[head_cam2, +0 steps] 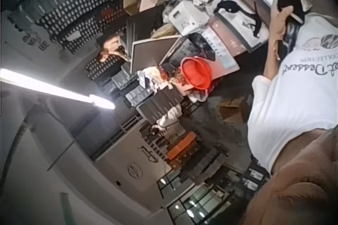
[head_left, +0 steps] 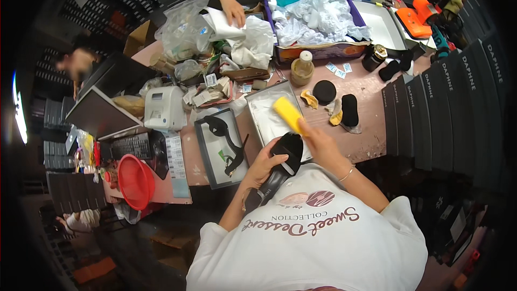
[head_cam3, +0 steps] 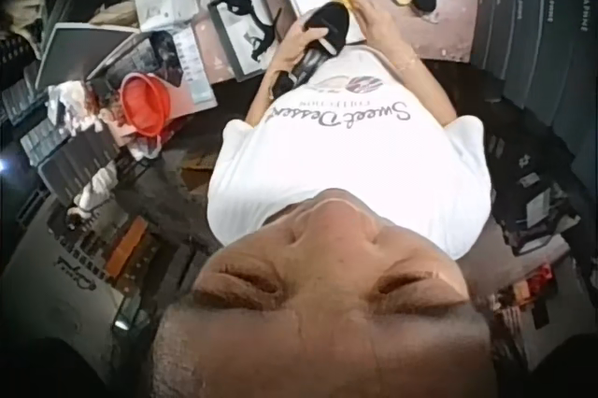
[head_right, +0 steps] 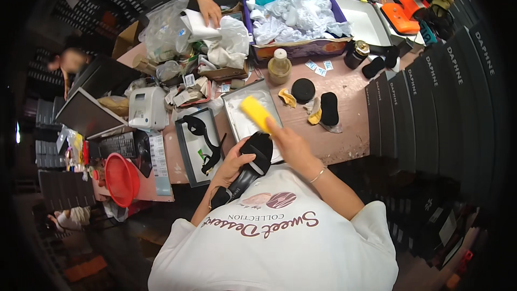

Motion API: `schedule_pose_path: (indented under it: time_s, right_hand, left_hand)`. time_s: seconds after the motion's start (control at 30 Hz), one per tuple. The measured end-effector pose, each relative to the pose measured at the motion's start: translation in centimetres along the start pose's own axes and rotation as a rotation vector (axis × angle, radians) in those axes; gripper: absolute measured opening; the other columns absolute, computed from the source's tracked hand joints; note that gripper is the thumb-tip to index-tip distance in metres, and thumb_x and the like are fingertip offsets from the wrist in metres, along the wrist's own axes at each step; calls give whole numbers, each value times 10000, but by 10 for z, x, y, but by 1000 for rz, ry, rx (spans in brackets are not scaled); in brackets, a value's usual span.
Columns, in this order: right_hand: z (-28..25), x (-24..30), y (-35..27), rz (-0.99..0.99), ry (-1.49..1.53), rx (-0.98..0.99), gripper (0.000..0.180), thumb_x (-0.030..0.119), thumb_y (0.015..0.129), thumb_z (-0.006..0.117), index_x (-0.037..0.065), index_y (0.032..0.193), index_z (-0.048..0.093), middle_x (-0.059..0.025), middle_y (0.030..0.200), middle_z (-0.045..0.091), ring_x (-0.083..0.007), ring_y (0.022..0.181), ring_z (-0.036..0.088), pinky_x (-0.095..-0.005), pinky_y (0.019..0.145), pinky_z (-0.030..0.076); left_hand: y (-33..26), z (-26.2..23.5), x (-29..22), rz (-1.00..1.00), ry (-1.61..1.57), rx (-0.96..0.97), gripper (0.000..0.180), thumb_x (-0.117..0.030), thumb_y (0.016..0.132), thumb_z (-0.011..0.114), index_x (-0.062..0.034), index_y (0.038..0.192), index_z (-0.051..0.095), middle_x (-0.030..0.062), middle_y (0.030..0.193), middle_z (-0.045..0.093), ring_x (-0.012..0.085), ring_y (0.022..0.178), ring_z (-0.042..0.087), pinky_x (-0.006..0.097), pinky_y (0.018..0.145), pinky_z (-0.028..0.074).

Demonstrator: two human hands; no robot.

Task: Packing shoes into boxes, including wrapping them in protective materials.

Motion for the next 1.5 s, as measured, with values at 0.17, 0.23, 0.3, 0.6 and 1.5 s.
schedule_pose_path:
  time_s: [0.17,0.23,0.3,0.6,1.5]
  right_hand:
    - [25,-135,-20,313,-188,212,561,201,881,606,113,1392,391,-233,1061,570,-384,960,573,-418,773,475]
    - [21,-97,-11,64,-231,61,595,240,867,625,93,1392,385,-268,1217,485,-411,1110,494,-423,881,440]
    - [17,-39,4,54,108,137,674,292,837,667,60,1395,368,-298,1422,289,-440,1303,324,-455,1054,308]
    - [26,12,38,31,487,157,469,55,771,710,33,1180,482,-137,1268,435,-235,1018,574,-275,702,555]
    - [83,74,22,-168,151,776,974,515,817,639,-56,1444,160,-300,1393,350,-401,1224,461,-382,975,420]
  left_hand:
    - [-1,-31,0,238,-79,28,745,-63,809,585,-60,1468,238,97,1357,430,164,1193,463,277,1037,322]
    - [9,-47,8,237,-133,-25,716,-39,831,555,-77,1471,236,90,1309,465,145,1122,504,256,1013,333]
    - [16,-56,-2,291,-224,-136,638,-62,872,555,-109,1448,286,85,1199,523,137,1011,556,267,923,428]
    - [7,-12,-49,527,119,-192,666,-67,837,686,-121,1405,342,99,1296,431,191,1137,498,305,949,439]
    - [-27,-82,-65,821,266,-813,631,28,857,593,-12,1397,269,134,1276,471,209,1153,502,307,1000,387]
Point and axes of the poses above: each hand's wrist, its own y-axis towards the middle knuckle, its own z-axis out of the palm, x = y × z, the point moved 8 cm from there along y, towards the middle knuckle
